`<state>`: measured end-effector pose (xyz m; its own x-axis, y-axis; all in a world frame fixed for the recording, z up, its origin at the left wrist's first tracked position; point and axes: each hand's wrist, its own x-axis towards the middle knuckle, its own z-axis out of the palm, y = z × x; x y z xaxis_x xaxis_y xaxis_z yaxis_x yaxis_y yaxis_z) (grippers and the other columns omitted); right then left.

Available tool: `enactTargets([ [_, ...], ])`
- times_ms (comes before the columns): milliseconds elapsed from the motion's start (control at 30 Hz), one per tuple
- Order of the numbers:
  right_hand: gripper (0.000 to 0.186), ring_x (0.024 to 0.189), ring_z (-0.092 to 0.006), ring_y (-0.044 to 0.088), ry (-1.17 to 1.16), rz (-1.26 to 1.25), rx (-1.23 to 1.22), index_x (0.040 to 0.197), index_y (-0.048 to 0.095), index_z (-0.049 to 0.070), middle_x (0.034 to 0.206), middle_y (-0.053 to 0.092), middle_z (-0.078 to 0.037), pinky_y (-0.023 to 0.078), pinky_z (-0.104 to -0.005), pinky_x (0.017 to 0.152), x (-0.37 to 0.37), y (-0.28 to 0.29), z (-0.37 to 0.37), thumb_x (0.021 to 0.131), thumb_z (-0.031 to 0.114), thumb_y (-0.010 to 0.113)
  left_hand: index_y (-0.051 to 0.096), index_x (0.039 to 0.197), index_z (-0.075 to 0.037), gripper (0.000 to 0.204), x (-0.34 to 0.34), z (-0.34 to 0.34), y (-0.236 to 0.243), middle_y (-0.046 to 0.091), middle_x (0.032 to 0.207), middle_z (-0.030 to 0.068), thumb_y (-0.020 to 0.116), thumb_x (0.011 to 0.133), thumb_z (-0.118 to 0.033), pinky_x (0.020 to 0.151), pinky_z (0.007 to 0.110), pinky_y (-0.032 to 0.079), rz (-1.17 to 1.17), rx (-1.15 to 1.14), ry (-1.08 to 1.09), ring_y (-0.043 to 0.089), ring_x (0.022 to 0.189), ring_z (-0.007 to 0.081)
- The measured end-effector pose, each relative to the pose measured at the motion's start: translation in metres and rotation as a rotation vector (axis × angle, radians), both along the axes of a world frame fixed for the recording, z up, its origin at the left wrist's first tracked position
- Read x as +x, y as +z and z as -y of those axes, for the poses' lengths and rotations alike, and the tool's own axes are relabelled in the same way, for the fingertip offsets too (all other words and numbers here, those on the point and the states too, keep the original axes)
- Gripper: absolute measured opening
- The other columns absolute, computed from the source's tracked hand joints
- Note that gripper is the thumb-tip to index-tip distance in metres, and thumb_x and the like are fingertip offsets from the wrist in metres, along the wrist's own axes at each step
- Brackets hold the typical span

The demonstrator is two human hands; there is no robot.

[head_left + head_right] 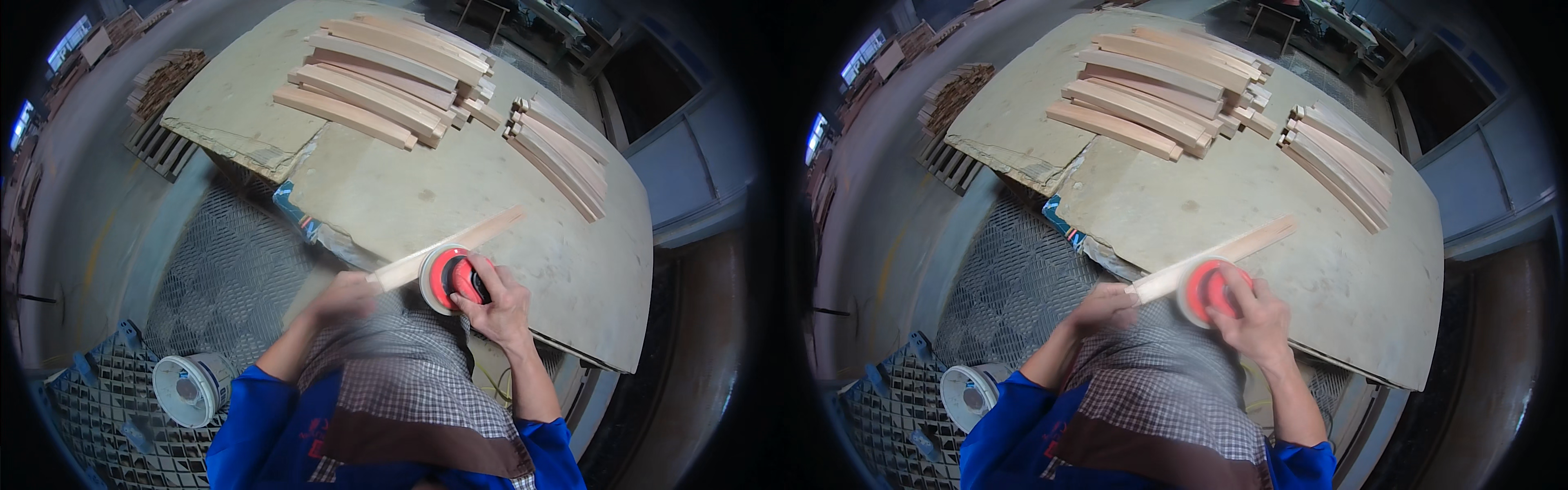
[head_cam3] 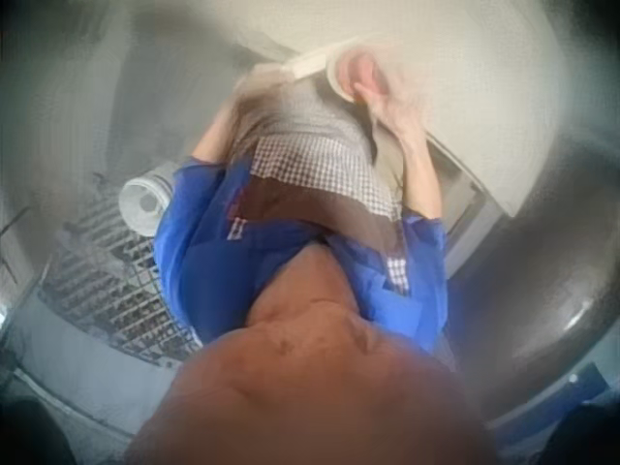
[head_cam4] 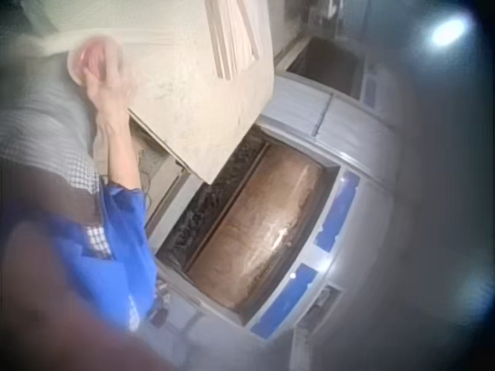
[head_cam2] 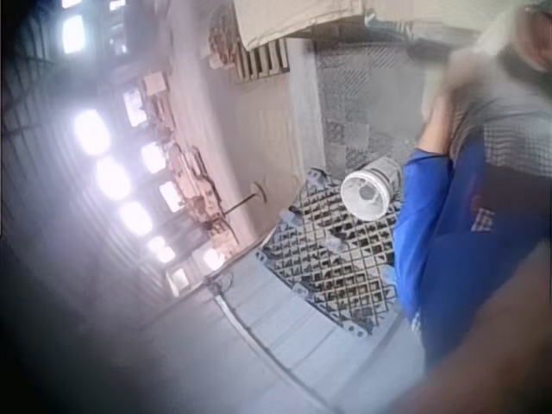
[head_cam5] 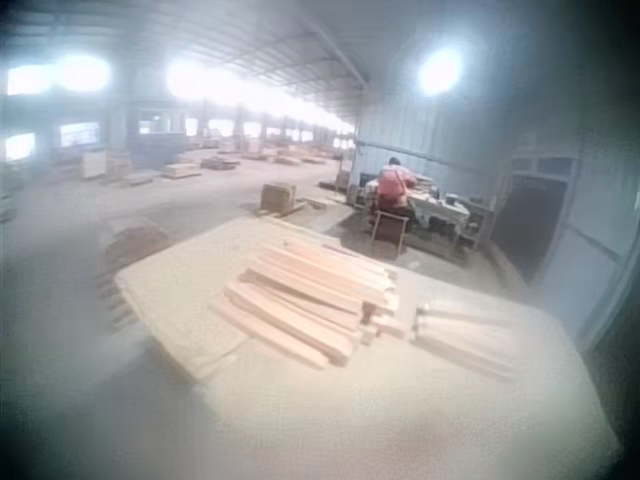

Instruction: The person sands a piece of wood using a power sander and then places it into a stack on the workbench before selecting another piece to sand.

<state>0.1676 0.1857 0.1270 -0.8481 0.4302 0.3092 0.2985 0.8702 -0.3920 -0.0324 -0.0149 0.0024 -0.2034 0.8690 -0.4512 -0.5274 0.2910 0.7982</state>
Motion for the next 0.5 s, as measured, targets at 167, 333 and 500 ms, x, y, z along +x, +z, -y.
enactTargets([
  [167, 0.065, 0.071, -0.0319, 0.066, 0.185, 0.109, 0.075, 0.132, 0.059, 0.026, 0.092, 0.061, -0.015, 0.055, -0.0414, 0.061, -0.018, 0.008, 0.015, 0.07, 0.025, 0.082, 0.063, 0.09, -0.001, 0.019, 0.006, 0.001, 0.014, 0.062, 0.073, 0.0017, 0.06, 0.096, -0.019, 0.054, 0.021, 0.045, -0.2, -0.007, 0.021, 0.056, 0.059, 0.0072],
  [333, 0.065, 0.071, -0.0354, 0.064, 0.225, 0.134, 0.038, 0.134, 0.057, 0.027, 0.09, 0.058, -0.016, 0.053, -0.0437, 0.064, -0.037, 0.018, 0.012, 0.073, 0.024, 0.079, 0.061, 0.103, -0.001, 0.015, 0.018, 0.004, -0.001, 0.059, 0.074, -0.0006, 0.058, 0.098, -0.015, 0.054, 0.022, 0.045, -0.834, 0.297, -0.06, 0.055, 0.061, 0.0066],
  [500, 0.06, 0.076, -0.0391, 0.066, 0.169, 0.34, -0.008, 0.132, 0.06, 0.022, 0.087, 0.063, -0.021, 0.053, -0.0468, 0.069, -0.065, 0.043, 0.001, 0.074, 0.027, 0.076, 0.06, 0.091, -0.003, 0.008, 0.032, 0.004, 0.015, 0.058, 0.078, 0.0182, 0.063, 0.087, -0.009, 0.061, 0.045, 0.048, -0.963, 0.289, 0.14, 0.06, 0.071, 0.0389],
])
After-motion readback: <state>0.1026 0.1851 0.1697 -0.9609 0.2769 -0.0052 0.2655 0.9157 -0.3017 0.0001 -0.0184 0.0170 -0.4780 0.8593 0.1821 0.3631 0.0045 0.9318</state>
